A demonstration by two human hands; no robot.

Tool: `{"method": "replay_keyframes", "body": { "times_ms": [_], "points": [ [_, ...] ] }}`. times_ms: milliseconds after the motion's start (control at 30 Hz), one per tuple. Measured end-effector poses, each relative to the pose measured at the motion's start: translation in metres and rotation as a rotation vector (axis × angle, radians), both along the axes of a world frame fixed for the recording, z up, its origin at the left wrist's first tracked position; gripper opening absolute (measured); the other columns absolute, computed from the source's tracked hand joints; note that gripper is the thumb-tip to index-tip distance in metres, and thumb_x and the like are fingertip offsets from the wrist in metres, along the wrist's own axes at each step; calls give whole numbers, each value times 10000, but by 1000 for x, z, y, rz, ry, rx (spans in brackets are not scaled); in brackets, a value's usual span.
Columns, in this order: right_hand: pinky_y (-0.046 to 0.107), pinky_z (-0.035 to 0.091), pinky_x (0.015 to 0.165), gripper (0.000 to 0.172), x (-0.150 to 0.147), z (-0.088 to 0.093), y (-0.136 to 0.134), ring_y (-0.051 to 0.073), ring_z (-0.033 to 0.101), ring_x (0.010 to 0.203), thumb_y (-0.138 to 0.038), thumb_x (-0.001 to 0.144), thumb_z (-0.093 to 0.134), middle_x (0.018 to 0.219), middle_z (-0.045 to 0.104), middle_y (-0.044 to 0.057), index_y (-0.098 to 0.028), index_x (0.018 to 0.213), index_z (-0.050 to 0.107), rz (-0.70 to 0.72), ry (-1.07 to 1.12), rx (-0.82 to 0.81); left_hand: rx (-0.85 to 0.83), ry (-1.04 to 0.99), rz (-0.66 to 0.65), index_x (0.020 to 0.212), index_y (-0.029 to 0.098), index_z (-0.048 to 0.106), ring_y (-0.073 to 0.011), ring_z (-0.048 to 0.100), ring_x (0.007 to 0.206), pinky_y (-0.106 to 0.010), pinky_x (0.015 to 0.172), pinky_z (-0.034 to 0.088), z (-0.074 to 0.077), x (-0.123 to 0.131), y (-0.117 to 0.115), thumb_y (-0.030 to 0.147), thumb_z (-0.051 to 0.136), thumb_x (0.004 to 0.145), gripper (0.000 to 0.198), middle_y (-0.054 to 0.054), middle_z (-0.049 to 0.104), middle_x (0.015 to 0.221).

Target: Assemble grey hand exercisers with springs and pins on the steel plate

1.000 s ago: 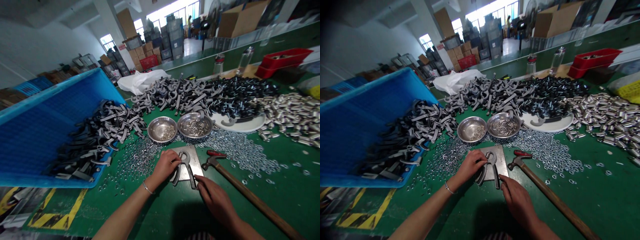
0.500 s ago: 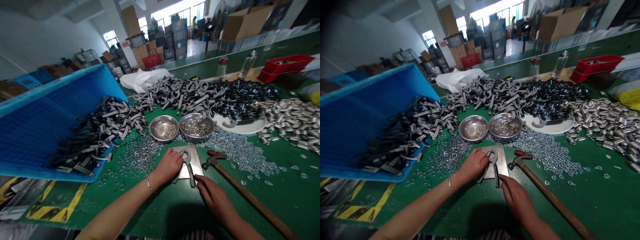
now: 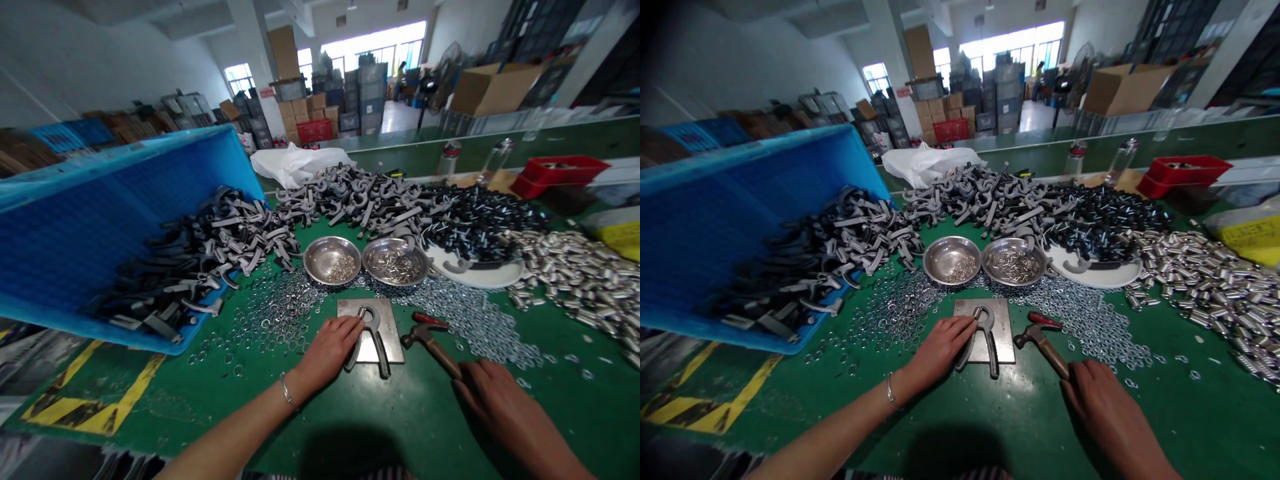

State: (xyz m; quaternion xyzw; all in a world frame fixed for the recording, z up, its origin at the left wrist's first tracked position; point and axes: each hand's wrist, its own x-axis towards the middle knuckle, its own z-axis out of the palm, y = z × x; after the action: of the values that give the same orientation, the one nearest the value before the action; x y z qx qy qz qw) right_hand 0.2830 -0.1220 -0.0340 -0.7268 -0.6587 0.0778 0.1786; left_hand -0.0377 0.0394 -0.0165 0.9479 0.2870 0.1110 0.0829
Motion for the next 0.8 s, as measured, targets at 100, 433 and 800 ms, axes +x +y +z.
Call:
{"method": "replay_keyframes", "body": {
  "times_ms": [100,433,800],
  "points": [
    [361,534,659,296,2,11,9,246,651,736,-494,847,564,837,673,111,-205,840,630,-4,212,-160,-50,-67,33,1463,227,416,-267,455,1308,-452,1057,370,1,2,0,123,442,972,503,-115,510,1456],
    [308,558,538,509,-19,87,25,226,680,631,-537,833,604,829,741,62,-250,1253,608,-77,685,-323,-230,-379,228,1163,170,645,-225,559,1137,-401,1029,417,15,0,41,98,487,895,319,-90,652,1188],
    [360,528,612,395,-51,66,66,284,701,671,-591,901,454,778,741,77,-261,977,658,135,265,-350,-248,28,359,846,138,747,-281,679,936,-374,900,493,24,35,190,89,670,776,114,-136,725,901]
  ]
}}
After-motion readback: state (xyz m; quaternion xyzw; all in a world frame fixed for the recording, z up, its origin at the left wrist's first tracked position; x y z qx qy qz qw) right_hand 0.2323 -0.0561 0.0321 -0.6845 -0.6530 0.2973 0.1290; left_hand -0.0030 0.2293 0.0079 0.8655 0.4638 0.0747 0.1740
